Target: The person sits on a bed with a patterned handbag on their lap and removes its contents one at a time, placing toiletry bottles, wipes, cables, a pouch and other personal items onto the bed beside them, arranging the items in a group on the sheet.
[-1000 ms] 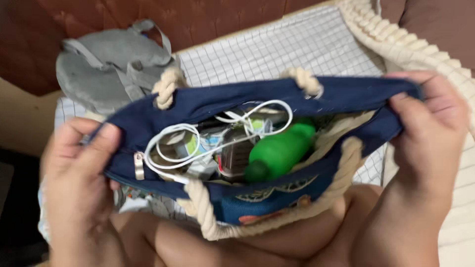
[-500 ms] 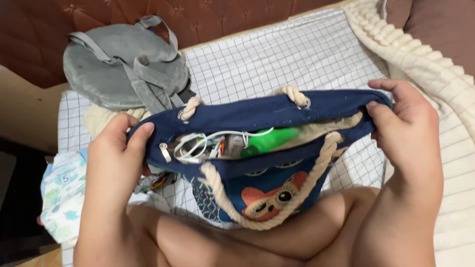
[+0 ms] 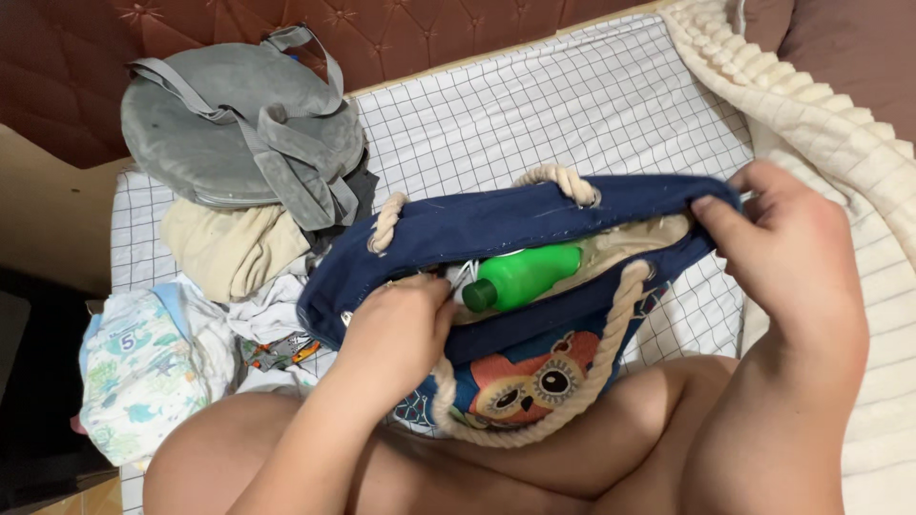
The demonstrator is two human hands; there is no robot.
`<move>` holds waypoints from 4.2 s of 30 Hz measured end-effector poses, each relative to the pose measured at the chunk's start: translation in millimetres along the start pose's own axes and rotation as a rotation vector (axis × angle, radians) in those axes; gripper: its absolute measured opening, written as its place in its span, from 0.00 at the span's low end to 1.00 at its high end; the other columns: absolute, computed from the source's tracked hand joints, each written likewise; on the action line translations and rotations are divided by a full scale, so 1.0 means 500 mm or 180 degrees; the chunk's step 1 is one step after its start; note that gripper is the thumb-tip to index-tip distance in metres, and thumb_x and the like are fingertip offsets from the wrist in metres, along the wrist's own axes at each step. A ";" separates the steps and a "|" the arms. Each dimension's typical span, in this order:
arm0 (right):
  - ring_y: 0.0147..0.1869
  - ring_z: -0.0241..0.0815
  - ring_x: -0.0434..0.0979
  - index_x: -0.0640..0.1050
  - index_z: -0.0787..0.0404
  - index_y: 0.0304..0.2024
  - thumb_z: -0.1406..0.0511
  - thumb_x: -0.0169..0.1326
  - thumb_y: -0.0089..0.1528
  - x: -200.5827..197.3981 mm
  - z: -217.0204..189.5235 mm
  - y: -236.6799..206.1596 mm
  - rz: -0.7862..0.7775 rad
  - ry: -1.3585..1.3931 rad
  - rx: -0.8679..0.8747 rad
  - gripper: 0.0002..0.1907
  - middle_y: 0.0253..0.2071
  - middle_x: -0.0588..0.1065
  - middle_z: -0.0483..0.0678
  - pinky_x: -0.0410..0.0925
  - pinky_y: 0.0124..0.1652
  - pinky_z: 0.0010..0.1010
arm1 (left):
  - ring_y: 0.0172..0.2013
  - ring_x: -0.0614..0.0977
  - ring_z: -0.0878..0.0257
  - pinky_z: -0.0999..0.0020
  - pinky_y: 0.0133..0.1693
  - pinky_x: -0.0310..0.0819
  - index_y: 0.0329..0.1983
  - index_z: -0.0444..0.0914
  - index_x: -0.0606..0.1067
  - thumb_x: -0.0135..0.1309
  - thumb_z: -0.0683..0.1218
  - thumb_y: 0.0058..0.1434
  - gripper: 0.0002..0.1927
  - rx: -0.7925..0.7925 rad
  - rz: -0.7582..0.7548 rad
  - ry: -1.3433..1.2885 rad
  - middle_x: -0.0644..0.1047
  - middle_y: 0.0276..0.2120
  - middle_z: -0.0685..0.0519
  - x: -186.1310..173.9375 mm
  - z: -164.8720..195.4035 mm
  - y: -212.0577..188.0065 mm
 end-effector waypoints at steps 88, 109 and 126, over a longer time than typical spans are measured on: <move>0.40 0.28 0.78 0.77 0.63 0.48 0.73 0.59 0.65 0.263 -0.035 -0.047 -0.0887 0.2572 -0.1127 0.10 0.39 0.78 0.43 0.72 0.40 0.20 | 0.32 0.81 0.47 0.53 0.36 0.74 0.32 0.39 0.78 0.63 0.45 0.58 0.06 0.0686 0.1151 -0.0131 0.78 0.30 0.48 0.016 0.053 -0.011; 0.66 0.55 0.72 0.71 0.55 0.66 0.72 0.61 0.46 0.243 -0.114 -0.103 -0.1545 0.0572 -0.2825 0.42 0.60 0.75 0.52 0.64 0.62 0.45 | 0.41 0.82 0.44 0.53 0.42 0.77 0.47 0.32 0.76 0.70 0.53 0.38 0.34 0.0117 0.0178 -0.0355 0.80 0.39 0.40 0.034 0.021 0.007; 0.72 0.53 0.75 0.63 0.52 0.72 0.71 0.62 0.63 0.116 0.188 0.131 -0.0139 0.3570 -0.0850 0.37 0.66 0.74 0.52 0.71 0.70 0.49 | 0.44 0.82 0.51 0.61 0.46 0.74 0.36 0.35 0.79 0.65 0.48 0.54 0.13 0.1316 0.0190 -0.1156 0.81 0.42 0.47 0.028 0.014 0.006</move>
Point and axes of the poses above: each hand's wrist, its own y-axis towards the middle knuckle, its own x-axis out of the palm, z = x × y, the point moved 1 cm from there along y, towards the middle knuckle
